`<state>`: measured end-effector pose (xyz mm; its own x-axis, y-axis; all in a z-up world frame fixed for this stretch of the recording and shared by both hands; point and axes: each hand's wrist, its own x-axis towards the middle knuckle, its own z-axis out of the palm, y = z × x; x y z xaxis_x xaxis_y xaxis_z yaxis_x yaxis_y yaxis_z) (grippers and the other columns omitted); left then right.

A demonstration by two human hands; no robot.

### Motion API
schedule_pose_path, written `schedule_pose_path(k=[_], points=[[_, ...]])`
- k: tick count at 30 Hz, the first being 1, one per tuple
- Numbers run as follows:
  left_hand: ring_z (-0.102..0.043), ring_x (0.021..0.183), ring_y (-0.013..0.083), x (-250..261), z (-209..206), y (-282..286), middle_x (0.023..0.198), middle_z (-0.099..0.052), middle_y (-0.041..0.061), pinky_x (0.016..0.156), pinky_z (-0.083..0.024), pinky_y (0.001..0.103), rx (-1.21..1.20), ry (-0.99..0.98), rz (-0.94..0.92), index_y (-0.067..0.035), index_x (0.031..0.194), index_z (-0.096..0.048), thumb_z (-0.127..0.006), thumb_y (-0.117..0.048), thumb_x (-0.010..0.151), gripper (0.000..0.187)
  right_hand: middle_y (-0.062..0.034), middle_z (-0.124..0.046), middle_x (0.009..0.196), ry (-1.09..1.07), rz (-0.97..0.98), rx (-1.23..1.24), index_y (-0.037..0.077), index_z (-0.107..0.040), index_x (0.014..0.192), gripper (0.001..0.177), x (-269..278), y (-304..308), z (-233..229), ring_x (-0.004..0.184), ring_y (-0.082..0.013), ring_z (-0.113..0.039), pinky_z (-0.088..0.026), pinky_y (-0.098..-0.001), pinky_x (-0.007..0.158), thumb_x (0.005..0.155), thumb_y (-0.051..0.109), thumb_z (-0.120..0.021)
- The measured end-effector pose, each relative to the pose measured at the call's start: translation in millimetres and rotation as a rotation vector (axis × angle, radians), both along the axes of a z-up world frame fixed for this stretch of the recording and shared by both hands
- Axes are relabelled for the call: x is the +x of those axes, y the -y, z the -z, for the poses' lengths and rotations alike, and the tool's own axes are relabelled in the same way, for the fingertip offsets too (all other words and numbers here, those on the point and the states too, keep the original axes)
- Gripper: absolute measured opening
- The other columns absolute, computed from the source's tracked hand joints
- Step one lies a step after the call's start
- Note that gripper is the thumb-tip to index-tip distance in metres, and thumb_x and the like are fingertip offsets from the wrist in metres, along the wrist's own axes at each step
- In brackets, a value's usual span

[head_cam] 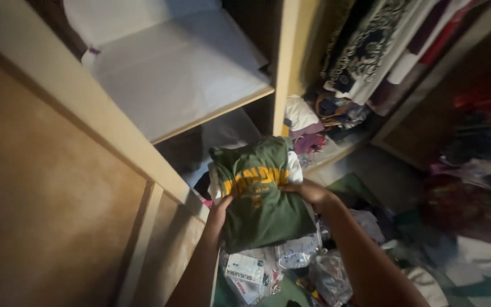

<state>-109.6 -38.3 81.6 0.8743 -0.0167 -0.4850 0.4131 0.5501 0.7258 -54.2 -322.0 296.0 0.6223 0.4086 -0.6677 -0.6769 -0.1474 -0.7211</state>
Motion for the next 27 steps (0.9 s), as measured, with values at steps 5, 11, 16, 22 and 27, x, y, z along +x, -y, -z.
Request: schedule_pose_path(k=[5,11,16,22,27], points=[[-0.066,0.115,0.0218,-17.5,-53.0,31.4,0.125,-0.072,0.01,0.1,-0.049,0.032,0.146,0.278,0.103,0.002,0.13,-0.068,-0.066,-0.025,0.094,0.045,-0.0165,-0.074,0.123,-0.075,0.157,0.011,0.006,-0.06,0.136,0.055,-47.5,31.7,-54.9,0.103,-0.0313,-0.074,-0.058,-0.0445,0.097,0.085,0.022,-0.073],[-0.063,0.121,0.0209,-24.8,-145.9,95.0,0.131,-0.07,0.008,0.105,-0.046,0.032,0.19,0.301,0.235,0.0,0.135,-0.065,-0.067,-0.022,0.091,0.049,-0.0162,-0.073,0.125,-0.061,0.423,-0.045,0.01,-0.057,0.14,0.058,-105.6,87.2,-99.2,0.103,-0.0327,-0.074,-0.059,-0.047,0.096,0.084,0.018,-0.072],[-0.061,0.123,0.022,-31.0,-219.0,156.5,0.132,-0.068,0.009,0.106,-0.043,0.034,0.21,0.331,0.359,-0.002,0.138,-0.06,-0.069,-0.024,0.089,0.054,-0.0158,-0.074,0.124,0.077,0.497,-0.061,0.005,-0.059,0.14,0.057,-143.9,145.5,-132.1,0.103,-0.0306,-0.075,-0.059,-0.0454,0.094,0.086,0.019,-0.073],[-0.062,0.121,0.0196,-48.0,-264.1,242.9,0.132,-0.067,0.008,0.104,-0.046,0.033,0.148,0.438,0.447,-0.002,0.138,-0.058,-0.071,-0.022,0.087,0.056,-0.013,-0.075,0.119,0.188,0.642,-0.135,0.004,-0.061,0.135,0.053,-198.1,221.6,-163.0,0.097,-0.026,-0.076,-0.062,-0.042,0.088,0.085,0.017,-0.073],[-0.069,0.107,0.0217,-65.1,-307.5,311.7,0.122,-0.072,0.011,0.092,-0.054,0.035,0.076,0.34,0.555,0.002,0.133,-0.065,-0.073,-0.022,0.088,0.052,-0.0139,-0.075,0.116,0.203,0.784,-0.082,0.001,-0.064,0.132,0.048,-244.5,277.6,-202.2,0.093,-0.0249,-0.076,-0.063,-0.0411,0.083,0.087,0.015,-0.073]])
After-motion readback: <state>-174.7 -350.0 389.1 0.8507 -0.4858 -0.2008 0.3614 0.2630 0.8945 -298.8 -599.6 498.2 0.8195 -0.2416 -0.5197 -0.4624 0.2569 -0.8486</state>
